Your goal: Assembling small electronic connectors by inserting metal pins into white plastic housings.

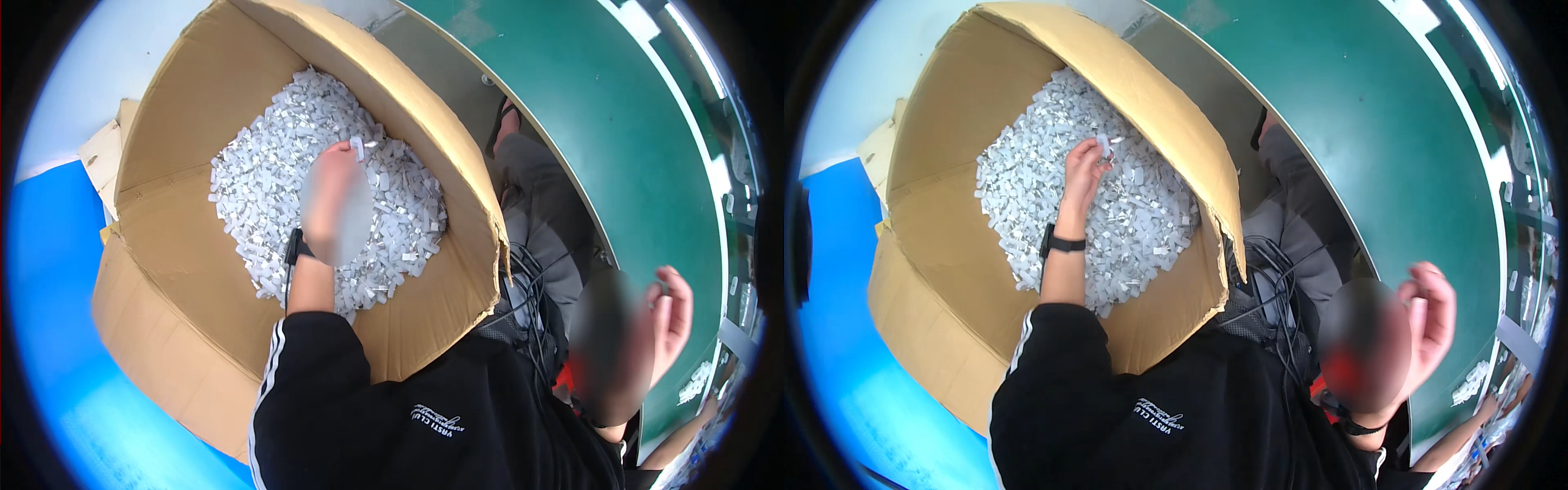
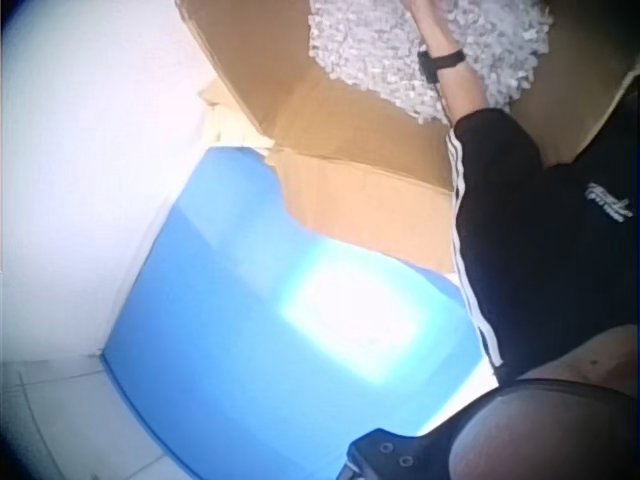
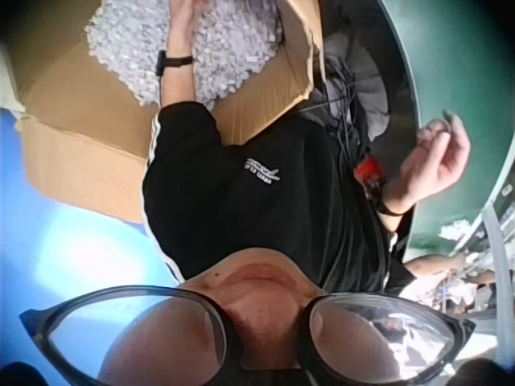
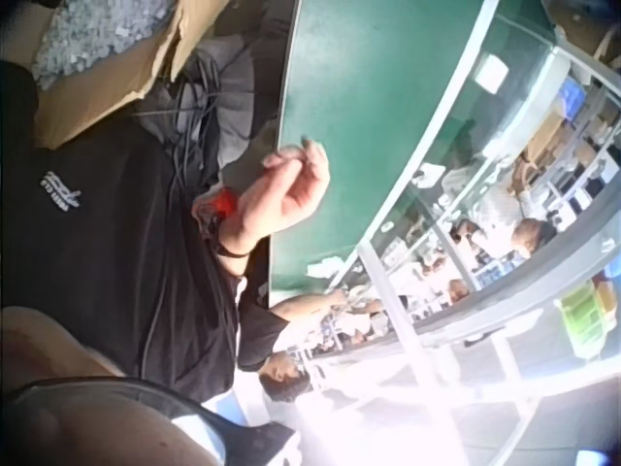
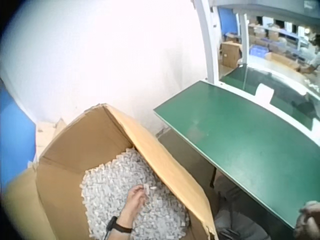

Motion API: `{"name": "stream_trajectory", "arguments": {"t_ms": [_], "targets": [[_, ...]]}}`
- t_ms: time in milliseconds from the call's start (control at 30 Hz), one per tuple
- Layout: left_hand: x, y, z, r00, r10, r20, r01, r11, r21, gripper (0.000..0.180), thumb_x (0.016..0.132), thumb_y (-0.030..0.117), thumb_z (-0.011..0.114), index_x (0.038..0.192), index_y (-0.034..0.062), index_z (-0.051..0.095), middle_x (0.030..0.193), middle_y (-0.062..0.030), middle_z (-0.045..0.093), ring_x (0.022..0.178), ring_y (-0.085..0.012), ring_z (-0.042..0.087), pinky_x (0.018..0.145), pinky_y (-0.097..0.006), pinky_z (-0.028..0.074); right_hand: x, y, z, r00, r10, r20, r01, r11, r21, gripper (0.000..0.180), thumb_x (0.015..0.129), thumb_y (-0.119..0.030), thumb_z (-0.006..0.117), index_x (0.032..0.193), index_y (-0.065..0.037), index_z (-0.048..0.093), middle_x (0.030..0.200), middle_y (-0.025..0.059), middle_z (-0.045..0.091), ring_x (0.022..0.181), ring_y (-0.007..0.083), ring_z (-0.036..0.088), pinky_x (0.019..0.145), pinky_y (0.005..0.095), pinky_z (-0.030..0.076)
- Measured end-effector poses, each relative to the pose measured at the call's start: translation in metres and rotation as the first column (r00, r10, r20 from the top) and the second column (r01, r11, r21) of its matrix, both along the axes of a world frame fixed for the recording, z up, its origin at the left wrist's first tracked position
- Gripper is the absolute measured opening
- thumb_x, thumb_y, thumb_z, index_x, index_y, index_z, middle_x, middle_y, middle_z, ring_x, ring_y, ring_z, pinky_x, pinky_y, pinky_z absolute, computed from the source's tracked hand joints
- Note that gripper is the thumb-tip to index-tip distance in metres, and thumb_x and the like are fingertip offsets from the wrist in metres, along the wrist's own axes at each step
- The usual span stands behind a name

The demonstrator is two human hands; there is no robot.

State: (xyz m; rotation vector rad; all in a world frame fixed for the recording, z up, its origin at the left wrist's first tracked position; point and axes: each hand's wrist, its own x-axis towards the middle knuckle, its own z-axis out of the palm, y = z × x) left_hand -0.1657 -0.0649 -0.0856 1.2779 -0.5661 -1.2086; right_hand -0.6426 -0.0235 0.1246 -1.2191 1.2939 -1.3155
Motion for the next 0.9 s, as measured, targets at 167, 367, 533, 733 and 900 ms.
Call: {"name": "stream_trajectory", "arguments": {"t_ms": [167,367,533,733,900], "targets": [[-0.074,0.023,0.113,0.852,-0.366,-0.373,0.202,0.889,-0.41,0.014,0.084,0.002,0.061,0.097,-0.0033,0.062,0.09,-0.0136,0.062,0.075,-0.0186,0.063,0.06,-0.027,0.054,0.111,-0.026,0.008,0.855,0.436,-0.281,-0.471,0.879,-0.072,0.06,0.073,-0.007,0.076,0.128,-0.001,0.053,0.12,0.0145,0.051,0.083,0.0157,0.058,0.062,0.0261,0.051],[-0.143,0.037,0.18,0.741,-0.561,-0.37,0.344,0.79,-0.508,0.017,0.083,-0.007,0.056,0.098,-0.0085,0.063,0.097,-0.017,0.059,0.077,-0.0206,0.064,0.063,-0.029,0.056,0.141,-0.038,0.017,0.838,0.371,-0.399,-0.537,0.687,-0.49,0.032,0.064,0.0,0.079,0.094,-0.002,0.069,0.081,0.0079,0.063,0.068,0.0182,0.061,0.055,0.0269,0.048],[-0.156,0.048,0.185,0.83,-0.553,-0.078,0.445,0.739,-0.505,0.027,0.083,-0.008,0.059,0.11,-0.011,0.061,0.108,-0.0173,0.056,0.096,-0.0224,0.062,0.083,-0.031,0.053,0.129,-0.03,0.021,0.854,0.179,-0.488,-0.458,0.703,-0.544,0.029,0.061,0.002,0.079,0.088,0.0,0.07,0.077,0.0076,0.063,0.062,0.0175,0.06,0.049,0.0265,0.047],[-0.162,0.045,0.192,0.837,-0.535,0.119,0.506,0.67,-0.543,0.04,0.076,-0.008,0.072,0.114,-0.0098,0.059,0.11,-0.017,0.054,0.098,-0.0214,0.061,0.083,-0.03,0.055,0.122,-0.02,0.015,0.862,0.154,-0.483,-0.439,0.703,-0.56,0.027,0.061,0.005,0.078,0.086,0.0,0.07,0.073,0.0065,0.062,0.058,0.0159,0.06,0.049,0.0246,0.048],[-0.161,0.039,0.196,0.773,-0.629,0.08,0.574,0.641,-0.509,0.034,0.077,-0.011,0.069,0.11,-0.0078,0.062,0.105,-0.0156,0.055,0.095,-0.0193,0.063,0.078,-0.025,0.056,0.115,-0.019,0.019,0.864,0.223,-0.451,-0.45,0.743,-0.495,0.027,0.061,0.005,0.078,0.086,-0.001,0.07,0.072,0.0059,0.062,0.056,0.015,0.059,0.047,0.0244,0.047]]}}
